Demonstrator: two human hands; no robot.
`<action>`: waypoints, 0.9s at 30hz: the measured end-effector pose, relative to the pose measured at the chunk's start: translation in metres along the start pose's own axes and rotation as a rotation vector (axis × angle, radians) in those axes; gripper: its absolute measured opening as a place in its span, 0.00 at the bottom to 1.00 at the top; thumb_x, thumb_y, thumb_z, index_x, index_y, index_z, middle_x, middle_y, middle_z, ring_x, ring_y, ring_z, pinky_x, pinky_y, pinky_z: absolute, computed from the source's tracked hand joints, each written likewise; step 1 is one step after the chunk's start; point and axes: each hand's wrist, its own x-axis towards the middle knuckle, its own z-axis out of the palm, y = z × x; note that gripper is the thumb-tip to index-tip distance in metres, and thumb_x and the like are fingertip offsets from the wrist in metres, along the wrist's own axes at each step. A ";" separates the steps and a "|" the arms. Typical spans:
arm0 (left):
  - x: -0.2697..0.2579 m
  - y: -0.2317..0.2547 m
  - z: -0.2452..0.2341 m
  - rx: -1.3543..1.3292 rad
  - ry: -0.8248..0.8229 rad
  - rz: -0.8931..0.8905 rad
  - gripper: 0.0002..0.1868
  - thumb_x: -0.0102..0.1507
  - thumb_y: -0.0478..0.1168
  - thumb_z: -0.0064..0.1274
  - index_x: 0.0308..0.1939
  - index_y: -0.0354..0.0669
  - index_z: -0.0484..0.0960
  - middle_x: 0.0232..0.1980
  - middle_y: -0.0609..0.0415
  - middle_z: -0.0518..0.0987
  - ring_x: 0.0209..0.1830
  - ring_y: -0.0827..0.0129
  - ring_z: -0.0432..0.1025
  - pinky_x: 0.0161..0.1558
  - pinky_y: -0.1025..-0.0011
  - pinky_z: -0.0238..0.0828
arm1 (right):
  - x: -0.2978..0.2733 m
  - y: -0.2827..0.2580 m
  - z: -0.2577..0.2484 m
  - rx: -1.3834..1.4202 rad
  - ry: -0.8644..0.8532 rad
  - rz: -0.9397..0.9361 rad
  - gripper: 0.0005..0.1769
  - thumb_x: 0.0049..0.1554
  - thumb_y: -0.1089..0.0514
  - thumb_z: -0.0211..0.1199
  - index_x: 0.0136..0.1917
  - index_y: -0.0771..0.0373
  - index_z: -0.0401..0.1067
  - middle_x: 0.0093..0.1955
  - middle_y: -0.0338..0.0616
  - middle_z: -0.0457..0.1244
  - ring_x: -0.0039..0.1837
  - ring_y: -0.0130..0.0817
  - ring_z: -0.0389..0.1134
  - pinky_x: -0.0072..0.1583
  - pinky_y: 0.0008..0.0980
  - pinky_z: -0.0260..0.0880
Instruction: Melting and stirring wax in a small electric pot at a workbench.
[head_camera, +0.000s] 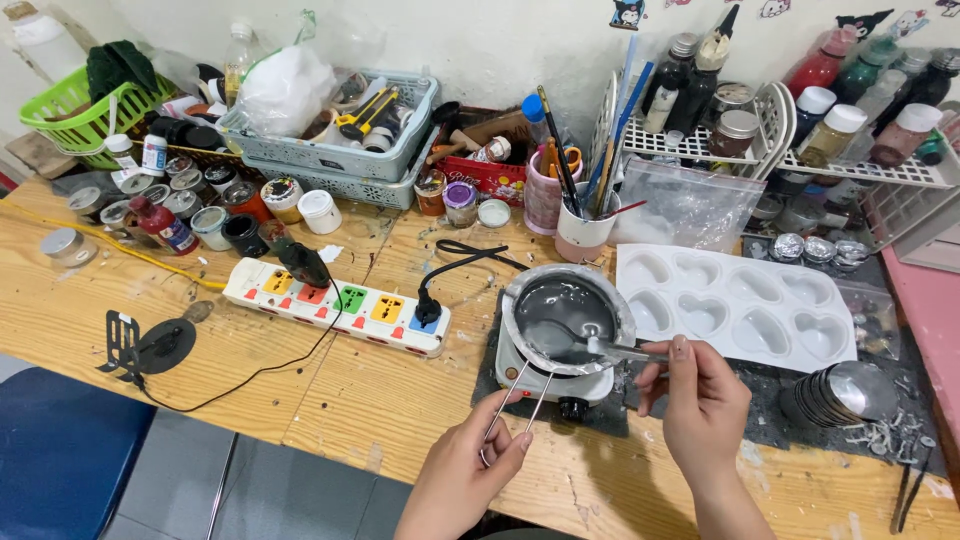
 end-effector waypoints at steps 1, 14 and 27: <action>0.000 0.000 0.000 0.000 0.000 0.000 0.27 0.63 0.40 0.59 0.66 0.46 0.73 0.24 0.60 0.71 0.22 0.79 0.65 0.27 0.76 0.64 | -0.003 -0.001 -0.002 0.000 0.000 0.000 0.18 0.70 0.56 0.50 0.50 0.73 0.73 0.34 0.46 0.65 0.30 0.27 0.64 0.34 0.26 0.65; -0.002 0.002 0.001 0.040 0.021 0.002 0.27 0.63 0.42 0.60 0.65 0.46 0.73 0.25 0.60 0.72 0.22 0.78 0.65 0.27 0.75 0.65 | -0.024 -0.002 -0.021 -0.147 -0.005 -0.175 0.17 0.71 0.58 0.48 0.52 0.74 0.73 0.36 0.47 0.67 0.32 0.26 0.66 0.36 0.24 0.66; -0.002 0.005 0.000 0.035 0.006 0.010 0.26 0.64 0.43 0.59 0.66 0.46 0.72 0.23 0.59 0.71 0.21 0.77 0.64 0.27 0.75 0.64 | -0.025 -0.004 -0.021 -0.181 -0.098 -0.478 0.14 0.70 0.60 0.50 0.49 0.73 0.72 0.42 0.49 0.68 0.37 0.29 0.68 0.37 0.22 0.69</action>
